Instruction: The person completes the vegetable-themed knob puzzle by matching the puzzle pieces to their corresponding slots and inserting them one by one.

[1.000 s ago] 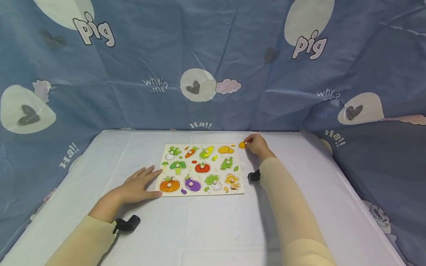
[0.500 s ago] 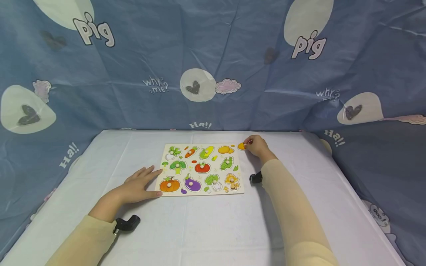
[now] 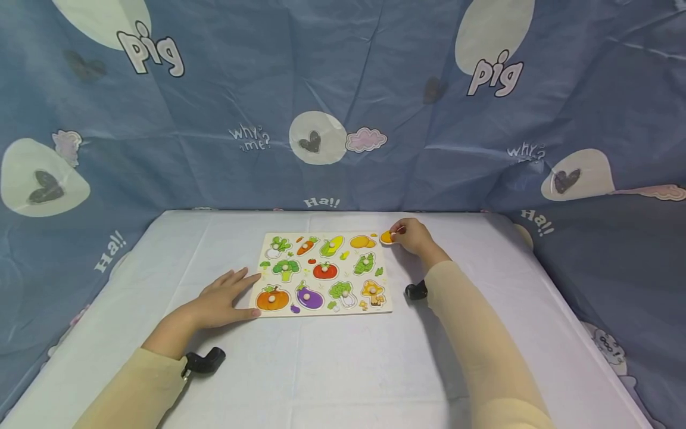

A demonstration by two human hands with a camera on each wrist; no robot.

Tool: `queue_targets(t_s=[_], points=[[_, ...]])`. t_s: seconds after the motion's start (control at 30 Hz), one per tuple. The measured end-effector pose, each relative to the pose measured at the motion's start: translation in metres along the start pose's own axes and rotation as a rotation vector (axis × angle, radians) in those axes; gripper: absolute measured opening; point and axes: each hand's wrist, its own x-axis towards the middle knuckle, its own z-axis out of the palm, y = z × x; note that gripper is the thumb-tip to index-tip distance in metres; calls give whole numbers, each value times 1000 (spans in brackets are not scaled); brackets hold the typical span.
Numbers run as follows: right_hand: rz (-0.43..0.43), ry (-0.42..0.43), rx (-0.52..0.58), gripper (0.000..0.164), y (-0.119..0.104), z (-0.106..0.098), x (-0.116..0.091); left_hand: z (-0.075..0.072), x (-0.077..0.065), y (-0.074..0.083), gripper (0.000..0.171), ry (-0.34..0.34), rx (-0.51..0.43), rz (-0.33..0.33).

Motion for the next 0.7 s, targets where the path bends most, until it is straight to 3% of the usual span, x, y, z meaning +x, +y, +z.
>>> queue_targets(t_s=[0.33,0.7], points=[[-74,-16,-10,13,-15,0,-11,-1,-1,2,91,-3,-4,-6],[-119,-26,-12,11,-33,12,-11,0,0,0,92,-4,-4,-6]])
